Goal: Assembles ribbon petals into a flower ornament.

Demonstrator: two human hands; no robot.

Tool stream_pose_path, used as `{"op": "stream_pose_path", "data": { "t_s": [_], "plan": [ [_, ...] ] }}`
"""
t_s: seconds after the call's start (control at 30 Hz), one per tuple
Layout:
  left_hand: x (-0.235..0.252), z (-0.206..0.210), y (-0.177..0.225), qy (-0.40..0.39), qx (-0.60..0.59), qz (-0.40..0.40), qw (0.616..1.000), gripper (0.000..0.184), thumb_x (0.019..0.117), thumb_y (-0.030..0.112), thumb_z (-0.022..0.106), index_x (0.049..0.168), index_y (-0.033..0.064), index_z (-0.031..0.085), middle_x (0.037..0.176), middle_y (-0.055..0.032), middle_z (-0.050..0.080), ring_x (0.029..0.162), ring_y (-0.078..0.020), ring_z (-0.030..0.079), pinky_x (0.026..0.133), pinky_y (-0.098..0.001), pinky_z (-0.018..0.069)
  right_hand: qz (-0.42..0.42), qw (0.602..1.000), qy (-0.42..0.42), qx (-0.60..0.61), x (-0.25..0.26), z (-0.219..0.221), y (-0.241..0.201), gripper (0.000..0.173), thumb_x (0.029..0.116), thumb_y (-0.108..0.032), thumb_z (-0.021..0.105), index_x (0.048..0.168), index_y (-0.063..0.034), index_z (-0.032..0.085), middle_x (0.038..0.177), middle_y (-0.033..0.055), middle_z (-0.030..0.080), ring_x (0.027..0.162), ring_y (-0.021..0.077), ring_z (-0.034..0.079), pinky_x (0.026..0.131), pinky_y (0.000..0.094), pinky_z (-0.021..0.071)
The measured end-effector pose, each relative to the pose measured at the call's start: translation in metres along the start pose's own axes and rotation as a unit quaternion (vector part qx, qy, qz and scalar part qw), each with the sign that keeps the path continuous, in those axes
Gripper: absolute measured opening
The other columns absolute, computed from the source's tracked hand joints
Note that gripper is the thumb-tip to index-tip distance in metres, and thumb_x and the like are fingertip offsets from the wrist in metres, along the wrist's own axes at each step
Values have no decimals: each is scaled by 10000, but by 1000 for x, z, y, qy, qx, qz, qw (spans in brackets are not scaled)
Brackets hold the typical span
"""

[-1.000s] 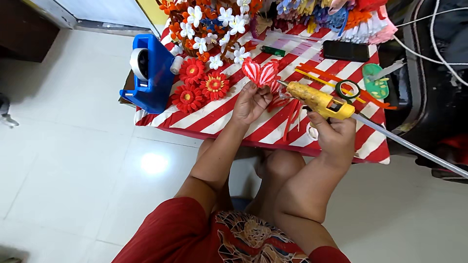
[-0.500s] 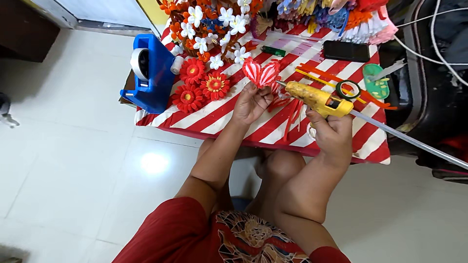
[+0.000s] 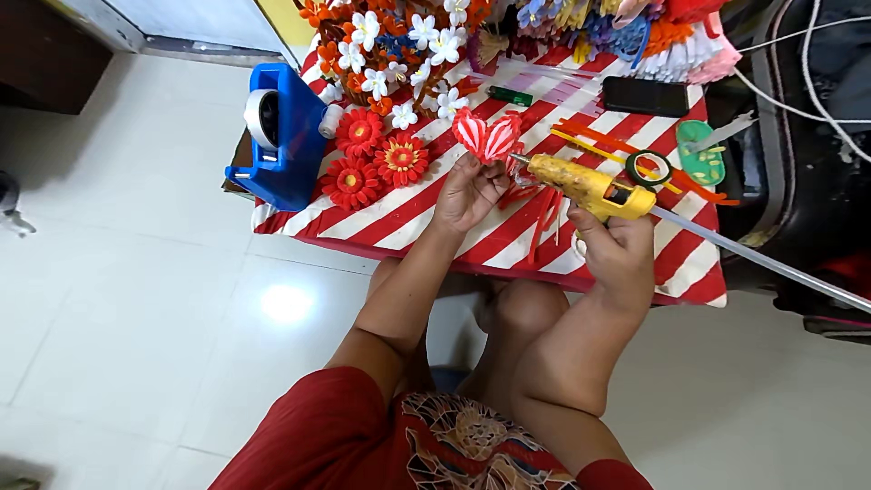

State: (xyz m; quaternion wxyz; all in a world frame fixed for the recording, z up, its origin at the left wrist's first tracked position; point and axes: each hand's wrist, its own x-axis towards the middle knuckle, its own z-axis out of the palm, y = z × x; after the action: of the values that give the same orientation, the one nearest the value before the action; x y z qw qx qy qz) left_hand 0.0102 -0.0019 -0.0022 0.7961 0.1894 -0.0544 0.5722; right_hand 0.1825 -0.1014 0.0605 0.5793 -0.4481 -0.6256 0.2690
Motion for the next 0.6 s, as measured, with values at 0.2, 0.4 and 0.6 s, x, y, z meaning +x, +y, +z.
{"op": "stream_pose_path", "data": {
  "t_s": [0.2, 0.4, 0.6],
  "plan": [
    [0, 0, 0, 3, -3, -3, 1000, 111, 874, 222, 792, 924, 149, 725, 838, 12, 692, 792, -101, 668, 783, -280, 560, 1, 1000, -7, -7, 0, 2, 1, 223, 988, -122, 628, 1205, -70, 612, 1058, -115, 679, 965, -55, 643, 892, 189, 560],
    [0, 0, 0, 2, -5, -4, 1000, 120, 872, 228, 796, 923, 146, 725, 841, 8, 695, 793, -106, 671, 787, -282, 563, -4, 1000, -17, -9, 0, 2, 2, 214, 988, -111, 632, 1193, -50, 615, 1062, -96, 677, 965, -46, 644, 883, 192, 564],
    [-1, 1, 0, 7, 2, -2, 1000, 127, 868, 231, 800, 933, 146, 730, 872, -6, 710, 828, -123, 688, 821, -309, 577, 3, 1000, -23, -7, -1, 2, 2, 235, 983, -128, 646, 1203, -51, 618, 1087, -87, 683, 1001, -33, 649, 912, 207, 564]
  ]
}}
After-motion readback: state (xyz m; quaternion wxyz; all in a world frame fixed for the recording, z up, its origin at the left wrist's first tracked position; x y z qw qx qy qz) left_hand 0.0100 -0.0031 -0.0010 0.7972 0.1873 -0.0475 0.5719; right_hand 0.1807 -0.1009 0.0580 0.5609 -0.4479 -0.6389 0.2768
